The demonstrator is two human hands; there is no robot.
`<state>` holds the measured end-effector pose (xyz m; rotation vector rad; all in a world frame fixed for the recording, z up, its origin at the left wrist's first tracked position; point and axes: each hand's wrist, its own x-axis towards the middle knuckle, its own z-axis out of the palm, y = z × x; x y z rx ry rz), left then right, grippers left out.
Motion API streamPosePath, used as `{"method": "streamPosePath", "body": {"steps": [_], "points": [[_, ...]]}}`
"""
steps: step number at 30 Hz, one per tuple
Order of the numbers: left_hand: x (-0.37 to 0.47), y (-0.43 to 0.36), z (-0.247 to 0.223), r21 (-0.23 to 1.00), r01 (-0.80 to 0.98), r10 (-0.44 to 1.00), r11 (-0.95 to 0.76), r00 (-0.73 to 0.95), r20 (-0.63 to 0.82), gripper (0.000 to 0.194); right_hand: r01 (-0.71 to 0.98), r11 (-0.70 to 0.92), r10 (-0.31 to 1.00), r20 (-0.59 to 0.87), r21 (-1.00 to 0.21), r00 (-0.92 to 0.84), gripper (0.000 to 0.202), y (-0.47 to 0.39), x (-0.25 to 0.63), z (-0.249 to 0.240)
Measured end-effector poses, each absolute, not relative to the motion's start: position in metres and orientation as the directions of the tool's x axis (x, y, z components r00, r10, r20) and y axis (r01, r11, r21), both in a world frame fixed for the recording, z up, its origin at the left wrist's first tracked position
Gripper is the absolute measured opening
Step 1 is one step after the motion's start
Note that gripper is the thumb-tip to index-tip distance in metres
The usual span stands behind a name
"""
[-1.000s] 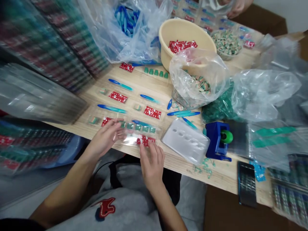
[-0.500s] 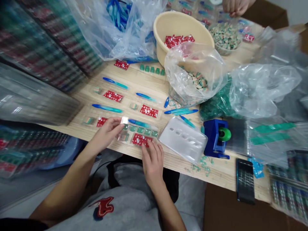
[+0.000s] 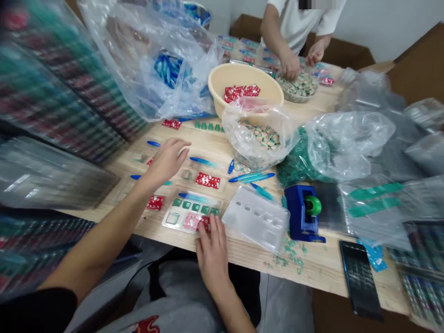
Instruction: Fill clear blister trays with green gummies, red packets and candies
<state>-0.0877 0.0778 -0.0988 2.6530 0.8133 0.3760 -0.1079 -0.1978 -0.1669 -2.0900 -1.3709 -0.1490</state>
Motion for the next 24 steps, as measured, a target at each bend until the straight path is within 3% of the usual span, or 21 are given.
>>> {"method": "streamPosePath", "body": {"steps": [5, 8, 11, 18, 21, 24], "points": [[0.001, 0.111, -0.115, 0.342, 0.431, 0.463, -0.835, 0.886, 0.012, 0.027, 0.849, -0.271, 0.803, 0.380, -0.453, 0.459, 0.047, -0.203, -0.110, -0.172], [0.015, 0.114, -0.128, 0.323, 0.419, 0.436, -0.849, 0.900, -0.022, 0.030, 0.844, -0.248, 0.796, 0.396, -0.475, 0.457, 0.045, -0.208, -0.110, -0.171], [0.011, 0.119, -0.131, 0.323, 0.399, 0.419, -0.858, 0.908, -0.010, 0.021, 0.834, -0.266, 0.787, 0.390, -0.484, 0.477, 0.046, -0.209, -0.112, -0.172], [-0.018, 0.130, -0.107, 0.344, 0.344, 0.413, -0.873, 0.899, 0.148, 0.026, 0.806, -0.265, 0.791, 0.359, -0.529, 0.495, 0.060, -0.208, -0.117, -0.174], [-0.050, 0.127, -0.091, 0.366, 0.326, 0.424, -0.872, 0.876, 0.230, 0.018, 0.803, -0.209, 0.778, 0.402, -0.558, 0.482, 0.056, -0.213, -0.117, -0.159], [-0.094, 0.114, -0.075, 0.440, 0.274, 0.440, -0.855, 0.833, 0.336, 0.009, 0.734, -0.146, 0.780, 0.379, -0.663, 0.498, 0.048, -0.214, -0.109, -0.132]]}}
